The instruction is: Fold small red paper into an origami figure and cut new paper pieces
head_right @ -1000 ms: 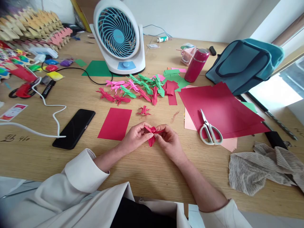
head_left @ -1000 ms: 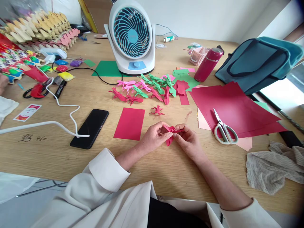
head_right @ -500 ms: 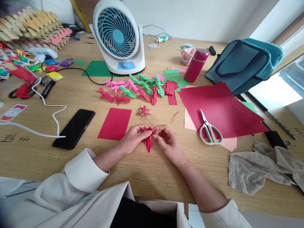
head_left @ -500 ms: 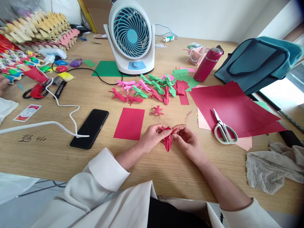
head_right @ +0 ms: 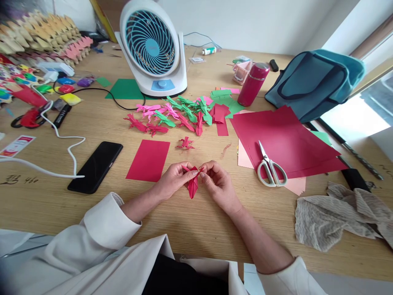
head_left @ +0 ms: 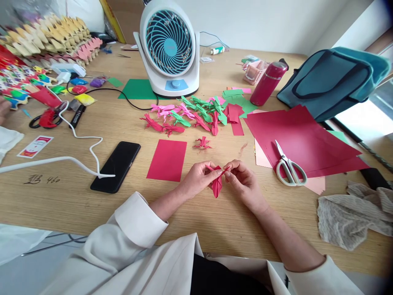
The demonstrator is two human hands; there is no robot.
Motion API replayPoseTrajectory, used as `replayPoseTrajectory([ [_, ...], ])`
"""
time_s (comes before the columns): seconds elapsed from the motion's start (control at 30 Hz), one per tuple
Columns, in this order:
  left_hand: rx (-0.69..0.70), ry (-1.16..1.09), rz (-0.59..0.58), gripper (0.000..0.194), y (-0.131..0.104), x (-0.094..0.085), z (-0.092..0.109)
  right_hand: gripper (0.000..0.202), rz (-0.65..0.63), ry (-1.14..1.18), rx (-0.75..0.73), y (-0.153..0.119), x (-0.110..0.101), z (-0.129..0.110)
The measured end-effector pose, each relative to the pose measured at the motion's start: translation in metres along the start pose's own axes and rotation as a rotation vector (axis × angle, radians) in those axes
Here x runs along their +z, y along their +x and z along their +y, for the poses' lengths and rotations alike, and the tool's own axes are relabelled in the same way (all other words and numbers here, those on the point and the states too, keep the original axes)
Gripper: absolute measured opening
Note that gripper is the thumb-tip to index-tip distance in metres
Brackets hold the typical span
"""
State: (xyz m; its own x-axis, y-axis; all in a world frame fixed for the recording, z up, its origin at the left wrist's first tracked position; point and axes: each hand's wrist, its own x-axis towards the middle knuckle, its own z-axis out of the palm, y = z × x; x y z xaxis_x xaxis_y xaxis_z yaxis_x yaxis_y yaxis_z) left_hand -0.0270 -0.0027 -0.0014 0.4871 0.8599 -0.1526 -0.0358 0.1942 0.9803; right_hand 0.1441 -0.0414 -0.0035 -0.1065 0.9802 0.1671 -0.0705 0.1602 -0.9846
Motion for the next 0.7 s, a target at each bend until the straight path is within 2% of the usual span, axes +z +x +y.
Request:
replayPoseTrajectory([
  [0.3, 0.008, 0.019, -0.021, 0.038, 0.0002, -0.0009, -0.001, 0.004, -0.007, -0.02, -0.011, 0.0002, -0.0006, 0.0001],
  [0.53, 0.155, 0.235, 0.097, 0.023, 0.0, 0.0012, -0.0057, 0.003, -0.031, -0.035, -0.012, 0.0003, 0.0017, 0.0007],
  [0.7, 0.251, 0.315, 0.113, 0.014, -0.0043, 0.0056, 0.0012, 0.006, -0.021, -0.088, -0.005, -0.0001, 0.0017, -0.0005],
])
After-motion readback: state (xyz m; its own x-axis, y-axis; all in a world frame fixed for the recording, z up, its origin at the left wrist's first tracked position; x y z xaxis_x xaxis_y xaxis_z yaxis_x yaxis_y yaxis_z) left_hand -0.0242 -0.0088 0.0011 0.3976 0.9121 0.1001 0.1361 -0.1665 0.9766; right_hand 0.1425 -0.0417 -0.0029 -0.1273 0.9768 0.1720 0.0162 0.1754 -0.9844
